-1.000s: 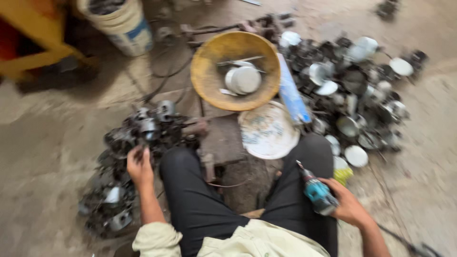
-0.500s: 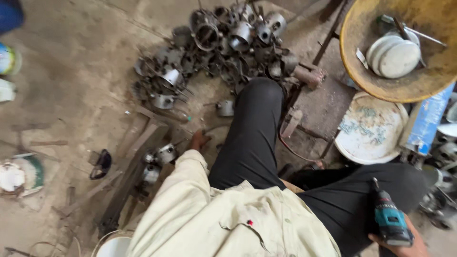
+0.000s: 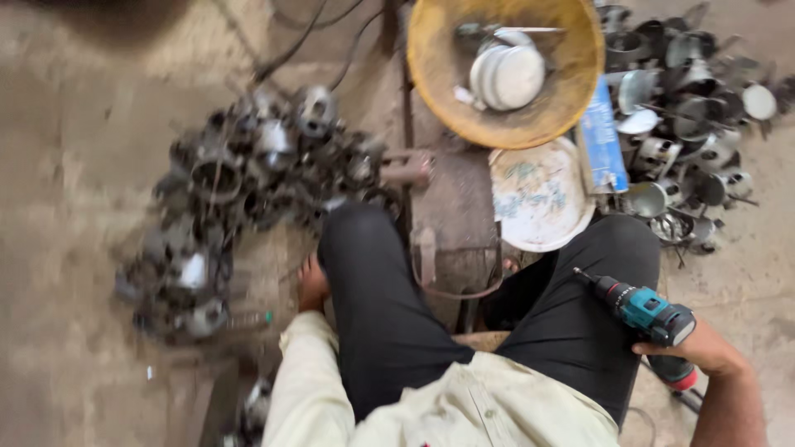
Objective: The person sits on the floor in a workshop and uses a cordless drill to drive screws into circular metal discs. They pick up discs from a yellow bowl, secure them in a vise, and fasten them with screws from a white plate. The person occasionally wipes the discs with a cloth and places the finished units into a pile.
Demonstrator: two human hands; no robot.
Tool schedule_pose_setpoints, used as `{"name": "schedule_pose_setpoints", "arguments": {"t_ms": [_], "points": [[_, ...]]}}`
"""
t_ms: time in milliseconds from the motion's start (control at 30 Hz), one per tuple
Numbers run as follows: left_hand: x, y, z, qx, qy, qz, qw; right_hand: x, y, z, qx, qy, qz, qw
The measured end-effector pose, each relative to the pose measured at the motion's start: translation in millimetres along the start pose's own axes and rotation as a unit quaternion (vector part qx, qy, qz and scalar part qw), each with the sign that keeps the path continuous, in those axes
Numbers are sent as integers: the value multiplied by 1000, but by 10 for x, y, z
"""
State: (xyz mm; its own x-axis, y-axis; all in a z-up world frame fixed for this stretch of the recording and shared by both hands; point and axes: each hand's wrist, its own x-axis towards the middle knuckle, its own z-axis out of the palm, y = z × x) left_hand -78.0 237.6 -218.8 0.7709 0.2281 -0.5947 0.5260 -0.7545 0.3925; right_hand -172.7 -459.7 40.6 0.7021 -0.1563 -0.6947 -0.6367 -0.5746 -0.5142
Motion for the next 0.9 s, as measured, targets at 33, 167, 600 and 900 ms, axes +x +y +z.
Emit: {"name": "schedule_pose_setpoints", "arguments": {"t_ms": [33, 167, 600, 900], "points": [[10, 48, 11, -5, -14, -6, 1000, 0, 0, 19, -5, 14, -4, 1000], [-161, 82, 85, -21, -24, -61, 998, -2, -6, 75, -12, 20, -29, 999], [-937, 221, -171, -62, 36, -142, 987, -43, -182, 195, 12, 26, -67, 997], [-951, 205, -892, -152, 379, -90, 908, 1, -77, 265, 53, 32, -100, 993]]}}
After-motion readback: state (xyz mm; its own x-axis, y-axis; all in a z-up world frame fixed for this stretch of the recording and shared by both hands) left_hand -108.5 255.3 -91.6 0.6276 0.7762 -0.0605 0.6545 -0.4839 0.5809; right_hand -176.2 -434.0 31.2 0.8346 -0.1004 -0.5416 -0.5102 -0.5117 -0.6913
